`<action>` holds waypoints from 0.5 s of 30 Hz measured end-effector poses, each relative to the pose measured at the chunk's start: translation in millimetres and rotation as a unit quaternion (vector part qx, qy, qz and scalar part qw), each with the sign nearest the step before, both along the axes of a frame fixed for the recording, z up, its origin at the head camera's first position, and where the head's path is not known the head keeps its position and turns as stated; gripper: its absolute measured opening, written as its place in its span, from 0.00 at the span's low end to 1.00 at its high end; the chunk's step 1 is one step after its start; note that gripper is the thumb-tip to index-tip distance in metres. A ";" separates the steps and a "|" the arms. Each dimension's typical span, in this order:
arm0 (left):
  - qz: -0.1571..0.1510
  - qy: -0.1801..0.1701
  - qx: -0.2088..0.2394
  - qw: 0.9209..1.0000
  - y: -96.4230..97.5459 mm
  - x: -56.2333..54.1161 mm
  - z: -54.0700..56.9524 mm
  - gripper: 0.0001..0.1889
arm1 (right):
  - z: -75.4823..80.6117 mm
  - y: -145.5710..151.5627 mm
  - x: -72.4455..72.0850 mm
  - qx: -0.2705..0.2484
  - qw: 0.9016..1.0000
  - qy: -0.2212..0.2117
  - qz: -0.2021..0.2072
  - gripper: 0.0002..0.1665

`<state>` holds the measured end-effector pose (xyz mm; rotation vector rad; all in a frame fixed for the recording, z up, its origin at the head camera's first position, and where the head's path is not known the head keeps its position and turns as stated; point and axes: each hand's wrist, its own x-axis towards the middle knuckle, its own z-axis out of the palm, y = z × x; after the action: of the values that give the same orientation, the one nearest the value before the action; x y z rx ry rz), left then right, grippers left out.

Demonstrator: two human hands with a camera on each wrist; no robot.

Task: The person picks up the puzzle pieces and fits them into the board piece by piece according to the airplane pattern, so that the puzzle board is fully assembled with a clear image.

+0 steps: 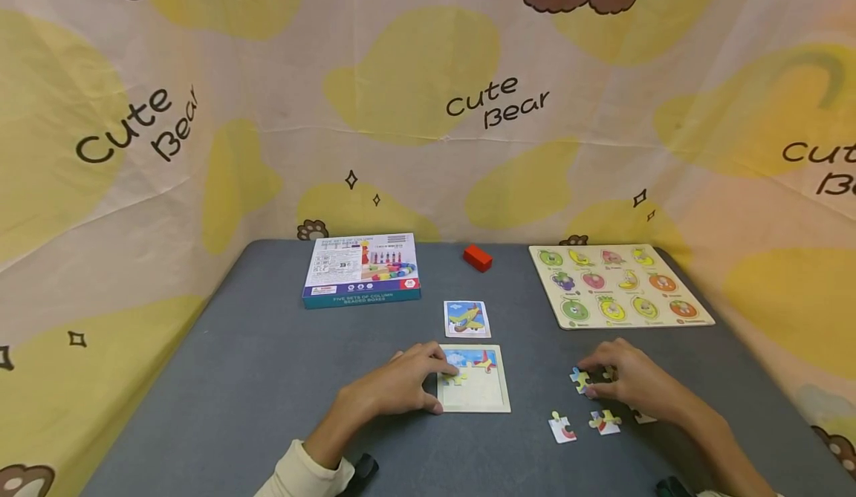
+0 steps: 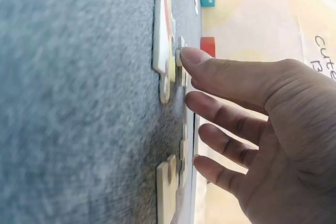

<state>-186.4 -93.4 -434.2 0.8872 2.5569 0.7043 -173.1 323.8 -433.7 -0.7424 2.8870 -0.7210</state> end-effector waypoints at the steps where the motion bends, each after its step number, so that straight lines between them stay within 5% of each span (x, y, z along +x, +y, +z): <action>1: 0.000 -0.001 -0.001 1.000 -0.2 0.1 0.2 0.30 | -0.5 1.4 0.3 0.003 1.000 0.002 0.004 0.18; 15: -0.001 0.002 -0.001 1.000 -0.4 1.3 1.9 0.30 | -3.7 6.1 3.5 0.000 1.000 0.022 0.001 0.12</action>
<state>-185.1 -93.7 -432.4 0.8901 2.5594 0.6998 -169.7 329.9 -437.4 -0.7704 2.9252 -0.7135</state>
